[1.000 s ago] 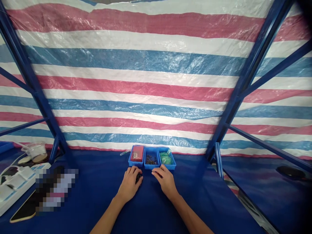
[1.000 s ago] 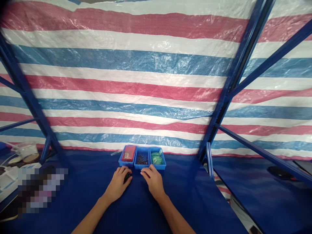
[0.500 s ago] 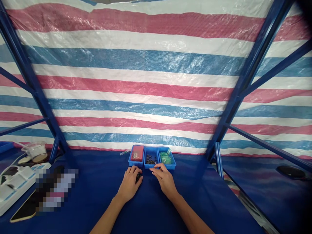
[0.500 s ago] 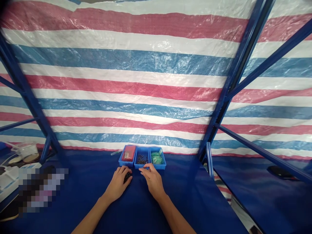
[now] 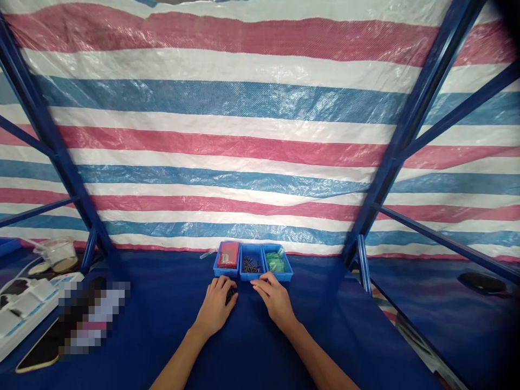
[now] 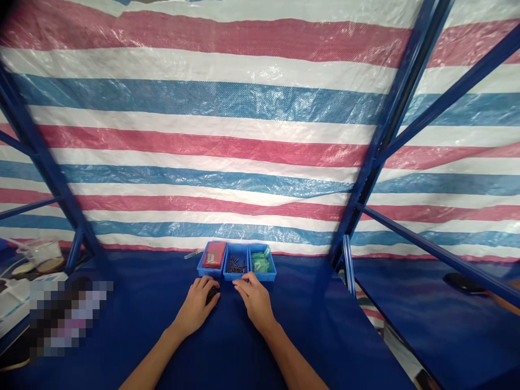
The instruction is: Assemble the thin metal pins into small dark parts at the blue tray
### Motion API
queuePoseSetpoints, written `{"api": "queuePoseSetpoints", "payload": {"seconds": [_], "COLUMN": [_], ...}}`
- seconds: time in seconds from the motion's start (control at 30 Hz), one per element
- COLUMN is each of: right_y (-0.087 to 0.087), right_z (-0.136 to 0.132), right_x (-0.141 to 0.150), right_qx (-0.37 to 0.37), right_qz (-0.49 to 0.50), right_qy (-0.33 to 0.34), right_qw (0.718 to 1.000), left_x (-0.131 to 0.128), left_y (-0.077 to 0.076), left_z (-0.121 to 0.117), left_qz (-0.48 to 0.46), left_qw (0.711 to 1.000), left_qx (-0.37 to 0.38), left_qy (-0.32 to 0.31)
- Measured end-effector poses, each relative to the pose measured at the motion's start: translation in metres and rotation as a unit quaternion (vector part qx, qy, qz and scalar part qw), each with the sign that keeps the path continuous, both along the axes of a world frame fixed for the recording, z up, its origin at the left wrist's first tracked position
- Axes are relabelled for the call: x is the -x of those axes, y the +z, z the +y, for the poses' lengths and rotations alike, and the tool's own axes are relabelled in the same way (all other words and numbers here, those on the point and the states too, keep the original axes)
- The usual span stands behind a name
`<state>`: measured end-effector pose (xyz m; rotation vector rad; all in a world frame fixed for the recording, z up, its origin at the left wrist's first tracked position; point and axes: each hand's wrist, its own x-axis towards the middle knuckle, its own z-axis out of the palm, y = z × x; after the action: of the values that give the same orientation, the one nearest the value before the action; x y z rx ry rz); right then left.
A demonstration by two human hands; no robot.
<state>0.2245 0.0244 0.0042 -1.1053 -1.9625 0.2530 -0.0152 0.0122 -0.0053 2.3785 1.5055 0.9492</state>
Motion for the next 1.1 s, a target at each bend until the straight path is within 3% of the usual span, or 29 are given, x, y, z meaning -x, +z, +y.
{"api": "queuePoseSetpoints", "payload": {"seconds": [0.17,0.37,0.67,0.9,1.1], "right_y": [0.0004,0.0011,0.0019,0.0005,-0.0059], "right_z": [-0.0005,-0.0015,-0.0011,0.0000,0.0032], "right_x": [-0.0006,0.0006,0.0027,0.0000,-0.0038], "right_qx": [-0.008,0.040,0.049,0.005,0.017], "right_qz": [0.004,0.054,0.054,0.036,0.035], "right_qy": [-0.004,0.036,-0.015,0.030,0.061], "right_qw": [1.000,0.997,0.997,0.999,0.997], "left_x": [0.0001,-0.0006,0.0004,-0.0005,-0.0002], "left_y": [-0.0015,0.0011,0.0016,0.0024,0.0036], "left_z": [0.0008,0.0000,-0.0001,-0.0011,-0.0014], "left_qz": [0.000,0.002,0.003,0.006,0.003], "left_qw": [1.000,1.000,1.000,1.000,1.000], "left_qx": [-0.007,0.002,0.004,0.004,0.003], "left_qy": [0.003,0.002,0.000,0.002,-0.001]}}
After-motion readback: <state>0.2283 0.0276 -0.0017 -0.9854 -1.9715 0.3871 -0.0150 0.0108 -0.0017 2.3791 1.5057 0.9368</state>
